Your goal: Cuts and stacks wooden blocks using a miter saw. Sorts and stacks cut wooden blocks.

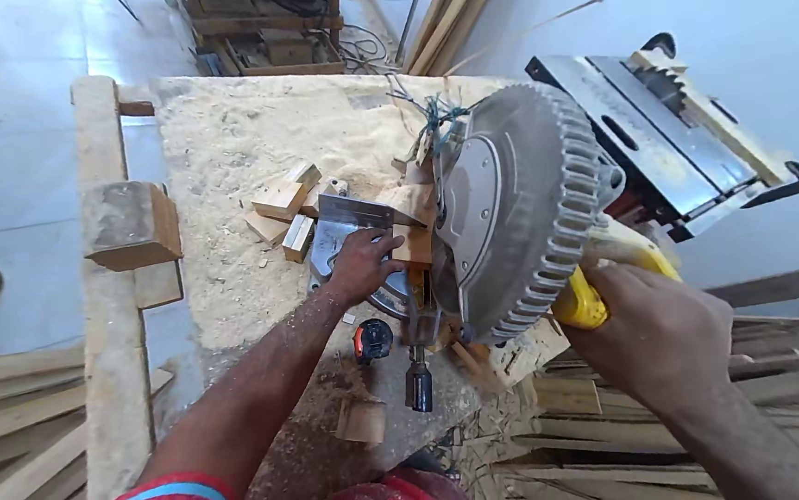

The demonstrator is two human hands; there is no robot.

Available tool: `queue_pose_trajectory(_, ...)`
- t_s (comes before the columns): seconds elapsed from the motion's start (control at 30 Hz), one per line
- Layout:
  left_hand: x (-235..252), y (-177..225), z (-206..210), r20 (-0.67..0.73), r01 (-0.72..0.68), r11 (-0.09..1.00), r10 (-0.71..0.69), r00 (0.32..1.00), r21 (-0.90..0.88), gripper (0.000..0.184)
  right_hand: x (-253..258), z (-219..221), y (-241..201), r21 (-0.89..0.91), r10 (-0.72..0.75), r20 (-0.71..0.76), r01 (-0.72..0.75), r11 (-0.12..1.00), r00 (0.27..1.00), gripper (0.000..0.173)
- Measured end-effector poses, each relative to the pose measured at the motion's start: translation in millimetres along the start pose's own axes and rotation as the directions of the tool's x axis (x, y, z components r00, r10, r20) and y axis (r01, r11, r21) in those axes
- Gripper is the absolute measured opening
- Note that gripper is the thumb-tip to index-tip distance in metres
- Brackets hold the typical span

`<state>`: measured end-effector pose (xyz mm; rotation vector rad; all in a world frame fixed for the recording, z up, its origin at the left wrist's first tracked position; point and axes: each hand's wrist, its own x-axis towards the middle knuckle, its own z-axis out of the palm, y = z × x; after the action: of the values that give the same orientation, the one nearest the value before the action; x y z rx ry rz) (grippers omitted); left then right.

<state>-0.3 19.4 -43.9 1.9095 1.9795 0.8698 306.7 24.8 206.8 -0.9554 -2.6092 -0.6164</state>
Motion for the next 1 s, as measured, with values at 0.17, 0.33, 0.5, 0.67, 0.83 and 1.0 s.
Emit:
queue_pose_trajectory(0.17, 2, 1, -3, 0.008, -0.015, 1.000, 0.015, 1.000, -0.007, 0.047, -13, 12, -7, 0.013, 0.013, -0.040, -0.012, 1.000, 0.999, 0.032)
queue_pose_trajectory(0.33, 4, 1, -4, 0.032, 0.011, 1.000, -0.011, 0.999, 0.005, 0.046, -36, 39, -23, -0.002, 0.034, -0.081, -0.034, 0.999, 0.996, 0.031)
queue_pose_trajectory(0.5, 2, 12, -10, 0.026, 0.053, 0.997, -0.051, 0.998, -0.051, 0.048, -17, 16, 0, 0.073, -0.034, 0.098, 0.027, 0.997, 0.995, 0.031)
queue_pose_trajectory(0.67, -14, 40, -16, 0.100, 0.023, 0.997, -0.015, 0.995, -0.078, 0.052, 66, -28, 85, 0.248, 0.063, -0.027, -0.054, 0.967, 0.998, 0.047)
queue_pose_trajectory(0.83, -102, 51, -48, -0.051, 0.138, 0.915, -0.170, 0.984, -0.378, 0.054, 61, 6, 73, 0.451, 0.454, -0.295, -0.297, 0.842, 0.841, 0.061)
queue_pose_trajectory(1.0, -97, -19, -117, -0.462, 0.442, 0.796, -0.601, 0.652, -0.413, 0.062, 3, 165, -22, 0.564, 0.487, 0.526, -0.715, 0.413, 0.697, 0.070)
